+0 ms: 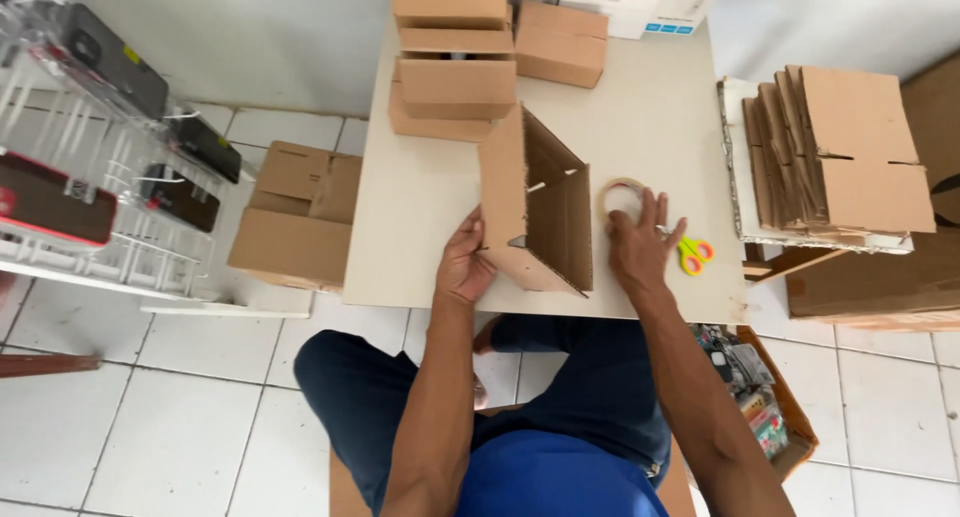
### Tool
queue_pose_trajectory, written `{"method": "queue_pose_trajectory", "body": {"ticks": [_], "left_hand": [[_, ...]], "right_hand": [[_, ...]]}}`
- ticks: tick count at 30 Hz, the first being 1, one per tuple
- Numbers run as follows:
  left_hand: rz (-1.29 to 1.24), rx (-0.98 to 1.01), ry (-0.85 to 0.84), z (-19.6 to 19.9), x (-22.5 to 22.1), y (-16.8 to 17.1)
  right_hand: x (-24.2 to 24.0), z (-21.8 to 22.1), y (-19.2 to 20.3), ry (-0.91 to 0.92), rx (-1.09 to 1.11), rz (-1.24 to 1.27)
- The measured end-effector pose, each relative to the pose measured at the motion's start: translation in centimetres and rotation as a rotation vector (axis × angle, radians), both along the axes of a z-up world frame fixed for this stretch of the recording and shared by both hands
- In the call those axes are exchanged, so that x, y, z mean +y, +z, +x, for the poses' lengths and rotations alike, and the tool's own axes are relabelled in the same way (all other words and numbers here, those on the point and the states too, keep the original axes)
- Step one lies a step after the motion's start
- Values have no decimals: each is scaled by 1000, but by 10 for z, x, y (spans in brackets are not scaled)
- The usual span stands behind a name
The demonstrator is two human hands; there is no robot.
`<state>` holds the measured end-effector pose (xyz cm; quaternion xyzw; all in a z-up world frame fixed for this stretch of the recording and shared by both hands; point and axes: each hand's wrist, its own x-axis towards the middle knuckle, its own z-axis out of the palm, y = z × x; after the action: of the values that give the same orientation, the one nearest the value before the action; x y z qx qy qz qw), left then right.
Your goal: Folding a flat cardboard cutout into a small box and securing the edges with tape.
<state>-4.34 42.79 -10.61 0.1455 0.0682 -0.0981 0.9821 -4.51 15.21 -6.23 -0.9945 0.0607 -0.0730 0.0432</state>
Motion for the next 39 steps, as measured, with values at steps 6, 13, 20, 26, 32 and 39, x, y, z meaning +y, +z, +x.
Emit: {"method": "queue_pose_trajectory", "body": {"ticks": [6, 13, 20, 26, 32, 39], "left_hand": [[-47, 11, -103, -3, 8, -4], [-16, 15, -162, 3, 11, -2], [19, 35, -240, 3, 12, 2], [52, 15, -239, -3, 8, 23], [119, 3, -244, -10, 6, 22], [271, -6, -220, -14, -1, -1]], "right_hand": [[-50, 20, -37, -175, -14, -44], [55, -21, 111, -192, -10, 928], [118, -42, 99, 38, 157, 1812], [134, -46, 136, 235, 287, 1746], [134, -56, 111, 224, 342, 1821], [139, -74, 93, 105, 384, 1994]]}}
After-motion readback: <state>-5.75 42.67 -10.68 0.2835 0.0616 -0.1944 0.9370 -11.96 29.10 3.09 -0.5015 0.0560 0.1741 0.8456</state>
